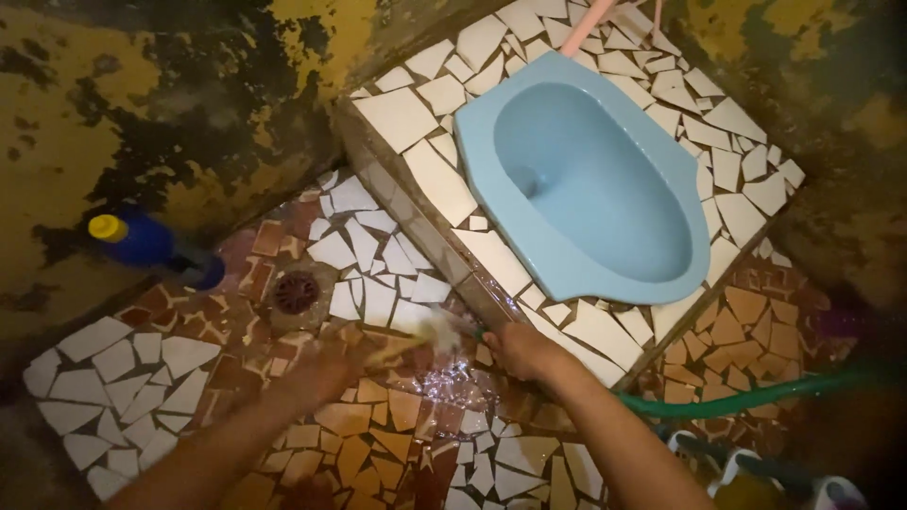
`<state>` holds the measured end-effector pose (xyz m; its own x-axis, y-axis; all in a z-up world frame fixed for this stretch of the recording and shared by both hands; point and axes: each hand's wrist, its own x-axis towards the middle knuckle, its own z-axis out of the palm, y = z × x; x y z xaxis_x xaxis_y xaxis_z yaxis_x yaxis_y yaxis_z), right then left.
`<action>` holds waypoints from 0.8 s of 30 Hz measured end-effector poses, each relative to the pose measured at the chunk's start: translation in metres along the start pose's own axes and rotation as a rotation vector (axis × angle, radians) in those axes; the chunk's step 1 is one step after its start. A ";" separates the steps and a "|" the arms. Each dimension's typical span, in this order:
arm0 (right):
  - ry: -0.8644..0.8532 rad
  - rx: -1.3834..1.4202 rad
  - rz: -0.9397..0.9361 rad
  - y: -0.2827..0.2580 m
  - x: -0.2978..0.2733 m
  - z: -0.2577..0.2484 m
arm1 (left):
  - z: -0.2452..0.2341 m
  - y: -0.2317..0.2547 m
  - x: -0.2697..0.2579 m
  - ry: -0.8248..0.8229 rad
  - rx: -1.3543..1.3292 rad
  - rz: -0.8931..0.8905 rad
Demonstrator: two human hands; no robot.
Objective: Scrubbing a squat toilet and the surrounding tiled floor with a brush and rinsing with water from a hose.
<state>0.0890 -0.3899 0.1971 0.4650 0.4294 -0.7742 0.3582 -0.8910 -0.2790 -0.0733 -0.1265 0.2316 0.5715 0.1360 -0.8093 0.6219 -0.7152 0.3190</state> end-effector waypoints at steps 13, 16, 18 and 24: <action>-0.083 -0.236 0.119 0.027 -0.034 0.025 | 0.023 0.035 0.000 -0.271 -0.213 0.013; 0.006 -0.129 0.099 0.007 -0.068 0.003 | 0.008 0.039 0.001 -0.185 -0.296 -0.067; 0.065 -0.115 0.067 0.017 -0.065 0.003 | 0.022 0.040 0.009 -0.131 -0.339 -0.110; 0.098 -0.110 -0.052 0.010 -0.071 -0.012 | 0.046 0.036 0.025 -0.021 0.286 0.400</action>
<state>0.0696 -0.4275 0.2560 0.5185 0.4913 -0.6998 0.4680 -0.8481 -0.2486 -0.0612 -0.1803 0.2006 0.7232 -0.1997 -0.6612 0.1822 -0.8683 0.4615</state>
